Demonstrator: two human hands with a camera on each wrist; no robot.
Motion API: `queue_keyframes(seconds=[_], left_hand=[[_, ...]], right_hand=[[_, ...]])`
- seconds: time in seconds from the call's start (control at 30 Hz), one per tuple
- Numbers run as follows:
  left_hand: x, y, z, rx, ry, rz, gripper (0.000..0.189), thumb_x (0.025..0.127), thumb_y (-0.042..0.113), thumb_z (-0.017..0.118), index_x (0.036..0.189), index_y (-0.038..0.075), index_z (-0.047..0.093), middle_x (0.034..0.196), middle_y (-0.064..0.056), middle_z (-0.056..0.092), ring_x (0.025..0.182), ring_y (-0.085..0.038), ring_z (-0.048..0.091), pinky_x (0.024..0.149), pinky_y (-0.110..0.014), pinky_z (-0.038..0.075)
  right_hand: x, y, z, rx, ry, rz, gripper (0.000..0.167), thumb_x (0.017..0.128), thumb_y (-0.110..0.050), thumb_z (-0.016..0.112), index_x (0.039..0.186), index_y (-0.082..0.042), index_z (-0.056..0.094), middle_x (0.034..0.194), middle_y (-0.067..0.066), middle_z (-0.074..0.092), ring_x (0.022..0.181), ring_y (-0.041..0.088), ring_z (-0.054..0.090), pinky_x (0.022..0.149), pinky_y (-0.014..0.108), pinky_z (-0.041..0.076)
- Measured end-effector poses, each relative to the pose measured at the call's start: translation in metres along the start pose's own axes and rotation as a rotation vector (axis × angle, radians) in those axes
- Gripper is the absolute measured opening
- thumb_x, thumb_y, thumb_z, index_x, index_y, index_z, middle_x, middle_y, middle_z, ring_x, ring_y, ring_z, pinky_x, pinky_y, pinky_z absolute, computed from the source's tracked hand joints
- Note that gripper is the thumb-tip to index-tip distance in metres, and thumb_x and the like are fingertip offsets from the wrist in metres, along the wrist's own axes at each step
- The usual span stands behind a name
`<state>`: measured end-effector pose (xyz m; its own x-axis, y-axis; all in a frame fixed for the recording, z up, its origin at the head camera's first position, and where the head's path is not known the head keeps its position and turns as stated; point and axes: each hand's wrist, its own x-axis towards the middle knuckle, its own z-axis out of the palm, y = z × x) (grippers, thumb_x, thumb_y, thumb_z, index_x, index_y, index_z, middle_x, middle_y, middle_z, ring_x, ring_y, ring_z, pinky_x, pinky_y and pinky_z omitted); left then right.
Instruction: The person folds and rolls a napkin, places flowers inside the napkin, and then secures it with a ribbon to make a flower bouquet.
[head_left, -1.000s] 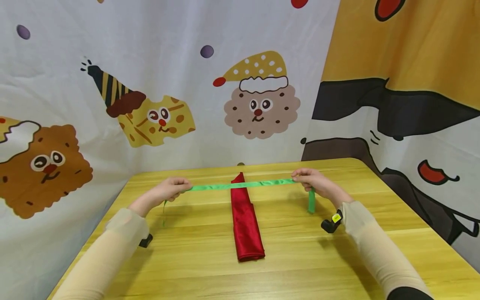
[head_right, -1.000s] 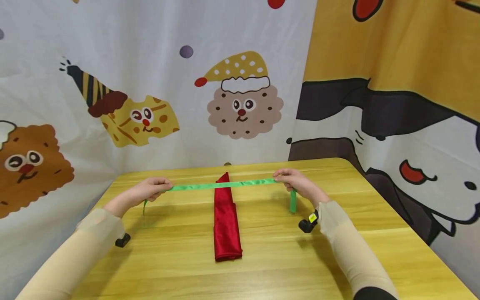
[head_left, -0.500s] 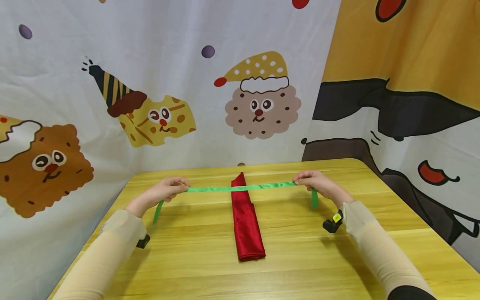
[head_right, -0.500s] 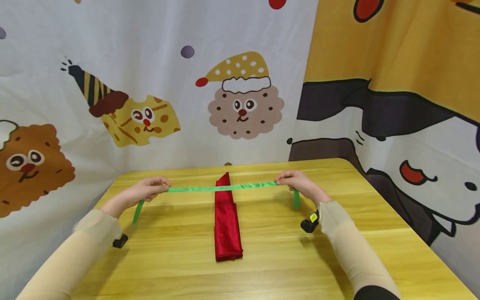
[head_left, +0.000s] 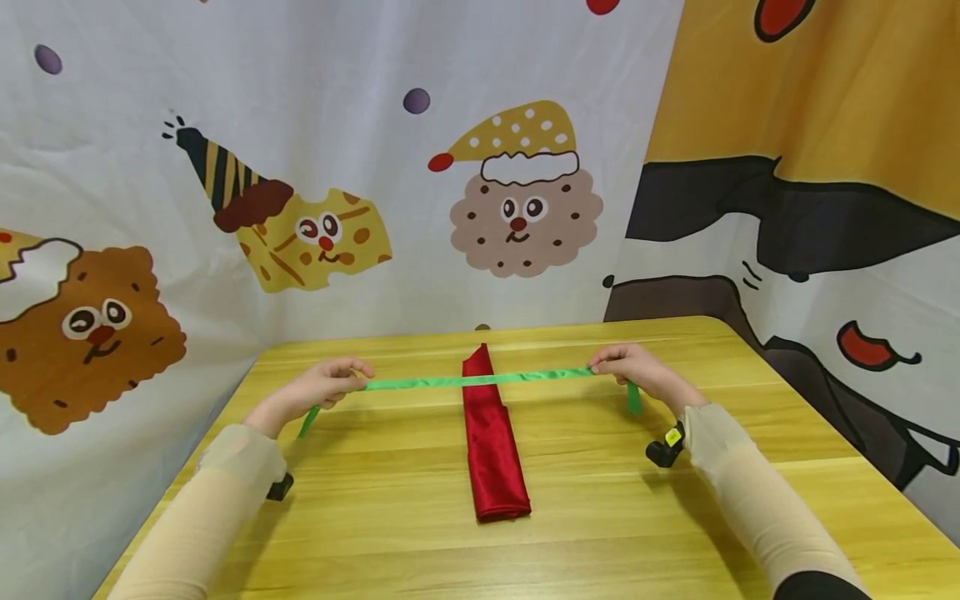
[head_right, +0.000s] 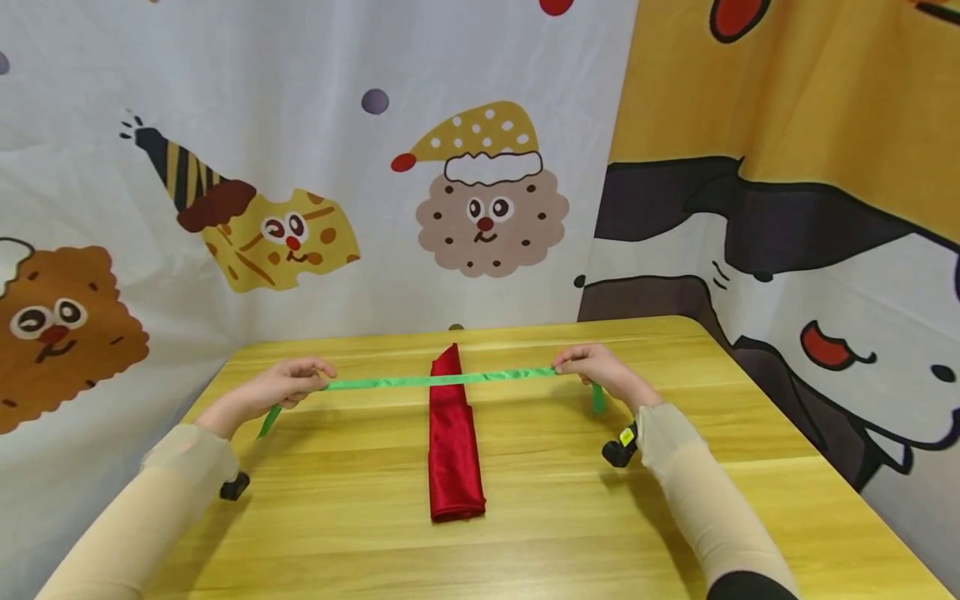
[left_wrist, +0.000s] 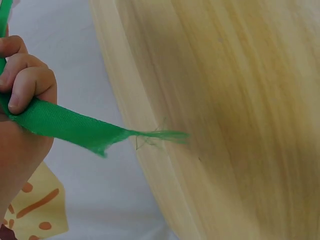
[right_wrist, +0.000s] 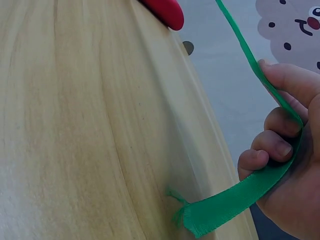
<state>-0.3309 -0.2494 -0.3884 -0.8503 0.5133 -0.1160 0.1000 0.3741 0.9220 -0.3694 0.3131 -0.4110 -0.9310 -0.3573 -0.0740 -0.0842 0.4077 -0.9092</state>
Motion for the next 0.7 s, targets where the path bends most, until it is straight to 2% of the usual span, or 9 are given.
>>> queue_keyframes(seconds=[0.13,0.27,0.43,0.5,0.63,0.67,0.7], left_hand=[[-0.001,-0.003,-0.001,0.001,0.007,0.001,0.032,0.101,0.024,0.054,0.122,-0.001,0.055,0.063,0.0,0.035,0.045,-0.013,0.018,0.045,-0.029,0.024],[-0.001,-0.003,-0.001,0.025,0.029,-0.013,0.032,0.1,0.025,0.056,0.118,-0.001,0.06,0.068,-0.003,0.041,0.045,-0.013,0.02,0.046,-0.03,0.027],[-0.003,-0.003,0.001,0.054,0.062,-0.03,0.029,0.099,0.024,0.057,0.117,0.001,0.063,0.076,-0.007,0.051,0.044,-0.012,0.022,0.046,-0.036,0.027],[-0.003,-0.002,0.001,0.066,0.079,-0.035,0.029,0.099,0.023,0.058,0.117,0.002,0.064,0.085,-0.013,0.057,0.044,-0.011,0.023,0.047,-0.038,0.026],[-0.001,-0.002,0.002,0.112,0.1,-0.03,0.029,0.099,0.026,0.058,0.116,0.004,0.065,0.108,-0.023,0.06,0.043,-0.011,0.023,0.045,-0.034,0.028],[-0.001,-0.002,0.002,0.127,0.105,-0.028,0.029,0.099,0.026,0.058,0.116,0.005,0.065,0.109,-0.023,0.06,0.043,-0.01,0.022,0.044,-0.032,0.029],[-0.001,-0.002,0.002,0.14,0.11,-0.027,0.028,0.098,0.027,0.058,0.115,0.006,0.066,0.105,-0.023,0.061,0.043,-0.01,0.022,0.044,-0.03,0.029]], right_hand=[[0.0,0.001,0.001,-0.045,0.008,-0.003,0.027,0.093,-0.022,0.066,0.109,0.0,0.068,0.11,0.009,0.063,0.077,0.028,0.045,0.068,0.037,0.036],[0.0,0.0,0.003,-0.098,0.014,-0.001,0.026,0.093,-0.024,0.066,0.109,-0.003,0.069,0.112,0.009,0.063,0.099,0.037,0.049,0.076,0.045,0.038],[-0.003,-0.006,0.005,-0.133,0.022,0.003,0.025,0.094,-0.021,0.064,0.111,-0.003,0.069,0.117,0.011,0.061,0.102,0.028,0.051,0.083,0.049,0.04],[-0.007,-0.013,0.007,-0.13,0.022,0.0,0.024,0.094,-0.02,0.064,0.11,-0.003,0.07,0.118,0.013,0.061,0.1,0.028,0.05,0.082,0.049,0.04],[-0.012,-0.022,0.008,-0.121,0.017,-0.021,0.022,0.094,-0.016,0.064,0.109,0.0,0.069,0.119,0.017,0.06,0.102,0.032,0.05,0.081,0.051,0.038],[-0.011,-0.021,0.007,-0.12,0.018,-0.024,0.023,0.094,-0.016,0.064,0.109,0.0,0.069,0.119,0.017,0.06,0.104,0.032,0.05,0.082,0.052,0.038],[-0.01,-0.018,0.006,-0.121,0.018,-0.026,0.023,0.094,-0.017,0.064,0.11,0.0,0.069,0.12,0.017,0.06,0.107,0.033,0.051,0.085,0.053,0.038]])
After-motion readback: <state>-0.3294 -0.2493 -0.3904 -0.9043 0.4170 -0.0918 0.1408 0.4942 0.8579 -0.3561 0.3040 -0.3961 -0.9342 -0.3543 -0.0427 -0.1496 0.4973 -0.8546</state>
